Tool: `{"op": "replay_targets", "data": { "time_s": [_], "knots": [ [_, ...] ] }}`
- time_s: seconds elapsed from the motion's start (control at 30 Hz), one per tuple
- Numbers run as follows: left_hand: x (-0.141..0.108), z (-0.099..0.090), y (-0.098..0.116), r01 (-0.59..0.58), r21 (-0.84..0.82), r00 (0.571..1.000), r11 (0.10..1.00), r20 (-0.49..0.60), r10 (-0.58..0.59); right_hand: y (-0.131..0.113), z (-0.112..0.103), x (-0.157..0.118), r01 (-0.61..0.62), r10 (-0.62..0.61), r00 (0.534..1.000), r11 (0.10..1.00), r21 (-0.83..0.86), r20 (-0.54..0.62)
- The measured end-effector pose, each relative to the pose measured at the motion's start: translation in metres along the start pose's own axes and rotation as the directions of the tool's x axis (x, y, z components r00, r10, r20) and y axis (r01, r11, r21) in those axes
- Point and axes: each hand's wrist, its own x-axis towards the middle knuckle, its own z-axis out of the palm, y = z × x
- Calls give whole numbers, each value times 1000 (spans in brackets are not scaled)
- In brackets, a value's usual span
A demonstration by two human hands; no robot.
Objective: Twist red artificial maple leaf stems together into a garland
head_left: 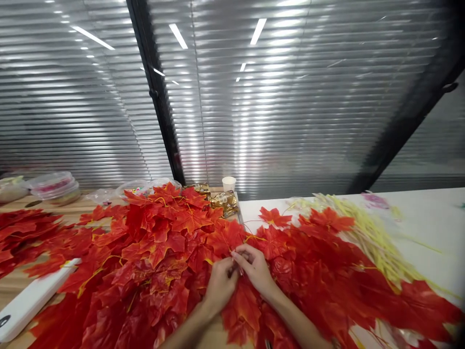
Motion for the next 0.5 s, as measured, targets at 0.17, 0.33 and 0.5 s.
{"op": "replay_targets", "data": {
  "time_s": [0.17, 0.33, 0.5],
  "knots": [
    [0, -1, -1, -12, 32, 1000, 999, 6, 11, -5, 1, -3, -9, 9, 1000, 1000, -6, -21],
    [0, 0, 0, -26, 22, 1000, 999, 2, 26, -10, 3, -4, -20, 21, 1000, 999, 31, -20],
    [0, 0, -1, -26, 38, 1000, 999, 8, 25, -9, 3, -4, -13, 14, 999, 999, 42, -28]
  ]
}}
